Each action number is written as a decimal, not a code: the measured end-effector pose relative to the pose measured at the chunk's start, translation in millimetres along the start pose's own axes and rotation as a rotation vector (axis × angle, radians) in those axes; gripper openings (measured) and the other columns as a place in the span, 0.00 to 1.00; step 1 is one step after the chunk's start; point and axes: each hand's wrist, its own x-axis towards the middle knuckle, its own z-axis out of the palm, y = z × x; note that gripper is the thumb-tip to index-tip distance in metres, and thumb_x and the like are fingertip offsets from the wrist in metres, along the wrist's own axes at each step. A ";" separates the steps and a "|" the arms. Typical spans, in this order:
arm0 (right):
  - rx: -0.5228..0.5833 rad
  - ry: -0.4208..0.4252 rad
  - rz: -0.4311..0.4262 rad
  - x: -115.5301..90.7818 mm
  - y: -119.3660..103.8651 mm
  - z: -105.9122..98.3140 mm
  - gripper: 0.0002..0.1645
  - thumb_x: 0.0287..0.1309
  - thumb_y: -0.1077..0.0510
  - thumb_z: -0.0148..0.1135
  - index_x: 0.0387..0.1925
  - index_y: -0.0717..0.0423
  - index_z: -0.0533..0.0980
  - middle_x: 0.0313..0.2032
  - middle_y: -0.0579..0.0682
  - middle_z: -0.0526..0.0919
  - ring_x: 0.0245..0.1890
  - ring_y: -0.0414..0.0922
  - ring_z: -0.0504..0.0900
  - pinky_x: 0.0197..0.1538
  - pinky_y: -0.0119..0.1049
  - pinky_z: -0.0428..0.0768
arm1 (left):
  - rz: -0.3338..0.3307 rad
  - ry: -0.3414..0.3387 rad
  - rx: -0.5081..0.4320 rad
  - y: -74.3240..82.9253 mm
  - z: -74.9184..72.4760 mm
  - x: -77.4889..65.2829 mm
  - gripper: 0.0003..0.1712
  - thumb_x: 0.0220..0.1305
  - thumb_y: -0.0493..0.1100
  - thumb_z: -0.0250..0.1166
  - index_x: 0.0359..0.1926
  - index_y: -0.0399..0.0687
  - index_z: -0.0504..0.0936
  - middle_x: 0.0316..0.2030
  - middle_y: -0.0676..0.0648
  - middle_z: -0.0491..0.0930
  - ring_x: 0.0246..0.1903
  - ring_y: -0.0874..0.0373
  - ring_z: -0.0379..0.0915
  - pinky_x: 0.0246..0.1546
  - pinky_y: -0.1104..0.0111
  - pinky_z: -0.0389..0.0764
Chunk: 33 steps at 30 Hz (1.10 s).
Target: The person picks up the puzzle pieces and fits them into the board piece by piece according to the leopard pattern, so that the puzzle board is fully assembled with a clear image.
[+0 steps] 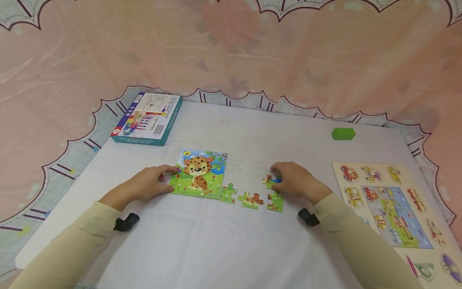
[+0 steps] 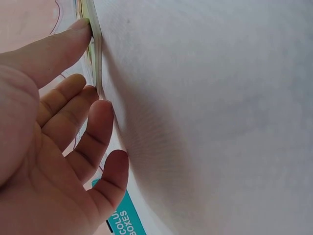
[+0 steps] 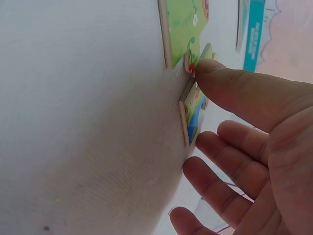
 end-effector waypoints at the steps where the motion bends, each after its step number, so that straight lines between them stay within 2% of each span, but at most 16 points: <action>1: 0.000 0.000 0.001 -0.2 0.5 -0.2 0.34 0.56 0.54 0.72 0.60 0.68 0.74 0.58 0.63 0.78 0.59 0.61 0.75 0.62 0.58 0.70 | 0.000 0.000 0.001 -0.2 0.1 0.1 0.34 0.63 0.47 0.71 0.69 0.52 0.73 0.50 0.44 0.77 0.45 0.48 0.69 0.44 0.57 0.74; 14: 0.034 0.027 -0.007 2.8 1.1 -0.8 0.30 0.57 0.56 0.71 0.58 0.67 0.75 0.55 0.61 0.81 0.54 0.59 0.79 0.59 0.57 0.74 | -0.007 0.000 0.002 0.4 0.5 -0.4 0.35 0.63 0.47 0.71 0.70 0.52 0.72 0.45 0.45 0.76 0.43 0.49 0.69 0.41 0.59 0.72; 20: 0.041 0.027 0.010 6.2 -1.2 -0.5 0.31 0.57 0.56 0.71 0.59 0.66 0.75 0.57 0.61 0.80 0.56 0.59 0.78 0.60 0.57 0.73 | -0.015 -0.001 -0.013 1.2 1.9 -0.9 0.35 0.63 0.47 0.71 0.70 0.52 0.72 0.50 0.44 0.76 0.45 0.48 0.69 0.44 0.57 0.74; 33: 0.022 0.022 0.013 18.0 -8.8 1.3 0.30 0.59 0.55 0.70 0.60 0.65 0.75 0.58 0.61 0.79 0.56 0.59 0.78 0.60 0.56 0.72 | -0.007 0.005 0.000 0.1 2.1 -1.0 0.35 0.63 0.47 0.71 0.70 0.52 0.72 0.52 0.43 0.77 0.46 0.48 0.69 0.46 0.55 0.74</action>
